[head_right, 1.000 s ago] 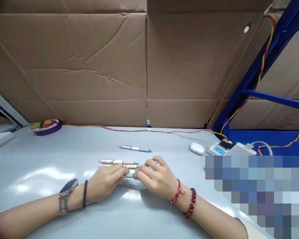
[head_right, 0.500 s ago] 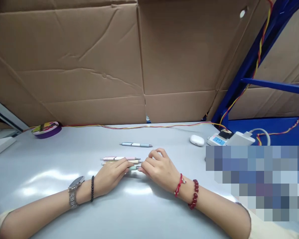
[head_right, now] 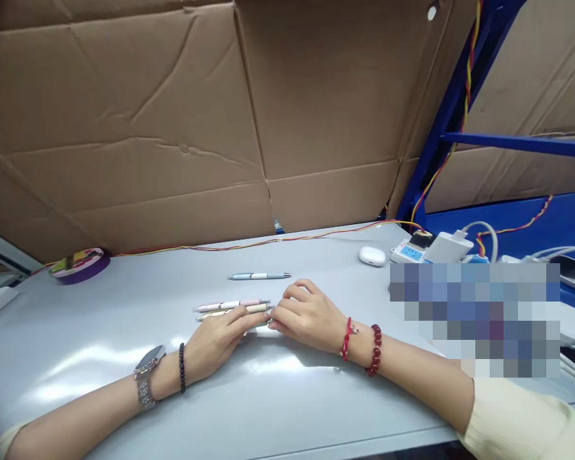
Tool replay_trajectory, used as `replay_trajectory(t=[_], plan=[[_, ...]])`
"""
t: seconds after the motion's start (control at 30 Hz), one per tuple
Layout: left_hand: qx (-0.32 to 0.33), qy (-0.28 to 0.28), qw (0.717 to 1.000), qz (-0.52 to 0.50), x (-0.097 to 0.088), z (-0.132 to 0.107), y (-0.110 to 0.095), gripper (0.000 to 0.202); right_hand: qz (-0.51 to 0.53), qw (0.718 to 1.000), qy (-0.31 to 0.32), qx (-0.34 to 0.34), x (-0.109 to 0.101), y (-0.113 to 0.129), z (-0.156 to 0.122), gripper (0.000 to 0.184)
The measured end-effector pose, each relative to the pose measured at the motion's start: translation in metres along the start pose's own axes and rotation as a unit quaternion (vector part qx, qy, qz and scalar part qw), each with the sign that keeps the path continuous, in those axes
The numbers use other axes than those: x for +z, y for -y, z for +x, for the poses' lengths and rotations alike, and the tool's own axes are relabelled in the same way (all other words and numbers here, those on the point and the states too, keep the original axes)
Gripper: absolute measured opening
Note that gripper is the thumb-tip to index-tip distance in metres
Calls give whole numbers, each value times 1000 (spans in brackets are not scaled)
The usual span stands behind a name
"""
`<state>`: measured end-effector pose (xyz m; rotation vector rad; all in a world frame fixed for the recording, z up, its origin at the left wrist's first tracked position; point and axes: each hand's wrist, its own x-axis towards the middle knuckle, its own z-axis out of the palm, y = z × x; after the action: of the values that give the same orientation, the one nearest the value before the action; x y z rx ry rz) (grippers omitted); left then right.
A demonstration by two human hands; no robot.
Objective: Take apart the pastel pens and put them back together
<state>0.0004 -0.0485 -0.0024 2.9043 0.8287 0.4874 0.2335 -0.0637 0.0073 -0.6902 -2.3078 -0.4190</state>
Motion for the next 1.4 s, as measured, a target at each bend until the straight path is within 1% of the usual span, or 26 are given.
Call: replay_trajectory(t=[0.13, 0.23, 0.4, 0.5, 0.6, 0.63, 0.7, 0.77, 0.8, 0.87, 0.93, 1.0, 1.07, 1.13, 1.23, 1.33, 1.4], plan=[[26, -49, 998, -3, 1, -2, 3, 49, 16, 999, -34, -3, -5, -1, 1, 11], [44, -70, 996, 12, -2, -2, 3, 50, 37, 998, -44, 6, -10, 0, 3, 11], [74, -131, 988, 46, -7, 0, -2, 46, 43, 997, -55, 10, -11, 3, 5, 25], [104, -170, 979, 55, -9, -1, -4, 43, 44, 996, -81, -7, -16, 0, 5, 32], [129, -188, 972, 52, -9, -3, -2, 41, 59, 992, -113, 24, -26, -5, 7, 31], [134, -191, 971, 51, -8, -3, -2, 41, 64, 991, -114, 38, -28, -5, 8, 31], [129, -189, 972, 49, -7, -3, -1, 41, 67, 993, -86, 38, -28, -3, 8, 31], [120, -182, 975, 49, -6, -3, 0, 40, 59, 997, -42, 7, -24, 2, 7, 32], [120, -178, 975, 50, -5, -3, -1, 39, 56, 998, -29, -9, -21, 6, 7, 30], [122, -168, 977, 51, -5, -2, -1, 39, 66, 997, -34, -26, -16, 11, 4, 19], [114, -158, 979, 54, -6, -2, -2, 41, 96, 994, -53, -26, -13, 12, 2, 12], [95, -147, 983, 60, -6, -2, -1, 43, 126, 989, -71, 5, -14, 7, 1, 11], [80, -142, 984, 67, -7, -1, 1, 43, 137, 986, -78, 60, -17, -3, -1, 10], [64, -122, 988, 76, -6, 0, 3, 44, 122, 983, -63, 119, -20, -17, -3, 9], [32, -83, 992, 92, -5, 2, 6, 47, 85, 981, 6, 172, -19, -39, -9, 10], [0, -53, 995, 87, -3, 5, 8, 44, 80, 975, 99, 183, -12, -56, -18, 13], [-8, -37, 997, 73, -2, 6, 9, 42, 85, 968, 140, 190, -8, -61, -23, 15]])
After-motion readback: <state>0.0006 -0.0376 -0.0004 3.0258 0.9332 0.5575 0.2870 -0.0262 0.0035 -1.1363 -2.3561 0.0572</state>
